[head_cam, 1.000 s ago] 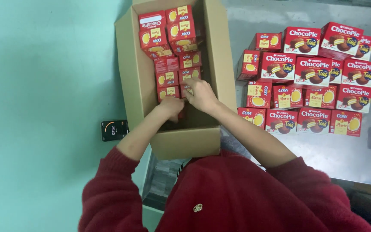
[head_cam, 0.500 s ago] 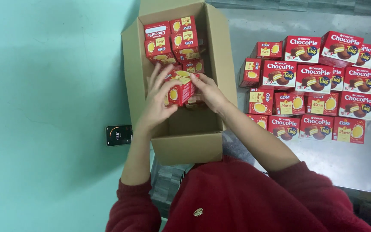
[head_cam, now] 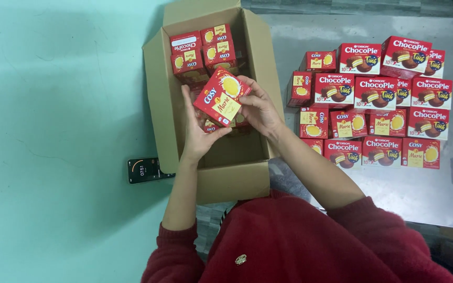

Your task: Arranging and stacking small snack boxes from a shipping carton onto a metal table.

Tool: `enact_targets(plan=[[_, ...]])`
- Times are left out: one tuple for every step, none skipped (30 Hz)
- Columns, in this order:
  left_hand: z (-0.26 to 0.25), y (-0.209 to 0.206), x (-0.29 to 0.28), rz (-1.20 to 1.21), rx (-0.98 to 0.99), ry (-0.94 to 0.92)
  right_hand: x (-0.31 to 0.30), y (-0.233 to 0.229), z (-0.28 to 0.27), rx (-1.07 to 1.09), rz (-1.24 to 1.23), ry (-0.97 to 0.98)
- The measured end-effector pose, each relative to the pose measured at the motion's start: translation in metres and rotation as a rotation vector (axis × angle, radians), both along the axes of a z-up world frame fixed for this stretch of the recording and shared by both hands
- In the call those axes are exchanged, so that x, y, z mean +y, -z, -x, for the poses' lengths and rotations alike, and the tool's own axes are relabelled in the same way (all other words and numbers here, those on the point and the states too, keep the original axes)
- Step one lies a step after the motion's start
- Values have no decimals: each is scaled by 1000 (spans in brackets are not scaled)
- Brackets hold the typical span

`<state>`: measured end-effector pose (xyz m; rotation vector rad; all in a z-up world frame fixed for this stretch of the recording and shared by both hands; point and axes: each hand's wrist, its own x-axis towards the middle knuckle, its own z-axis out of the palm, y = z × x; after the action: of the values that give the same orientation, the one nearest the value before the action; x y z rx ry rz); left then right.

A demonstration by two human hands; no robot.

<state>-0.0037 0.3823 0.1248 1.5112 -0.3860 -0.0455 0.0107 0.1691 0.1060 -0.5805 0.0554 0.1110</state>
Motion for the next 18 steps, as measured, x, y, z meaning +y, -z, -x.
enact_targets(plan=[[-2,5,1,0,-1,4,-1,3,0,-1,0,4],[-4,10,2,11,-7,16,-2,6,1,-11,-5,2],[-7,15,2,23,-13,29,-4,8,1,-22,-8,1],[-6,9,1,25,-15,34,-3,11,0,-23,-6,6],[-6,3,-1,34,-36,42,-4,14,0,-28,-21,15],[-5,-3,-3,44,-56,51,-4,17,0,-33,-36,25],[-3,-9,-6,47,-57,62,-5,17,1,-34,-34,36],[-1,-15,-10,10,-80,64,-6,16,1,-44,-39,48],[0,-20,-16,-25,-102,73,-9,16,3,-52,-43,67],[0,-23,-17,-21,-102,92,-13,13,3,-52,-39,86],[0,-25,-20,-113,-169,74,-19,10,4,-60,3,126],[0,-28,-23,-204,-237,55,-25,6,5,-67,47,166],[-2,-35,-30,-197,-237,79,-32,-5,8,-65,51,190],[-3,-42,-37,-263,-326,75,-40,-16,12,-82,103,197],[-5,-49,-43,-327,-417,69,-47,-27,14,-99,154,202],[-8,-47,-54,-319,-419,90,-59,-32,19,-95,159,224],[-10,-46,-65,-374,-484,87,-72,-36,22,-110,248,289],[-13,-44,-75,-428,-550,84,-84,-41,26,-122,336,353]])
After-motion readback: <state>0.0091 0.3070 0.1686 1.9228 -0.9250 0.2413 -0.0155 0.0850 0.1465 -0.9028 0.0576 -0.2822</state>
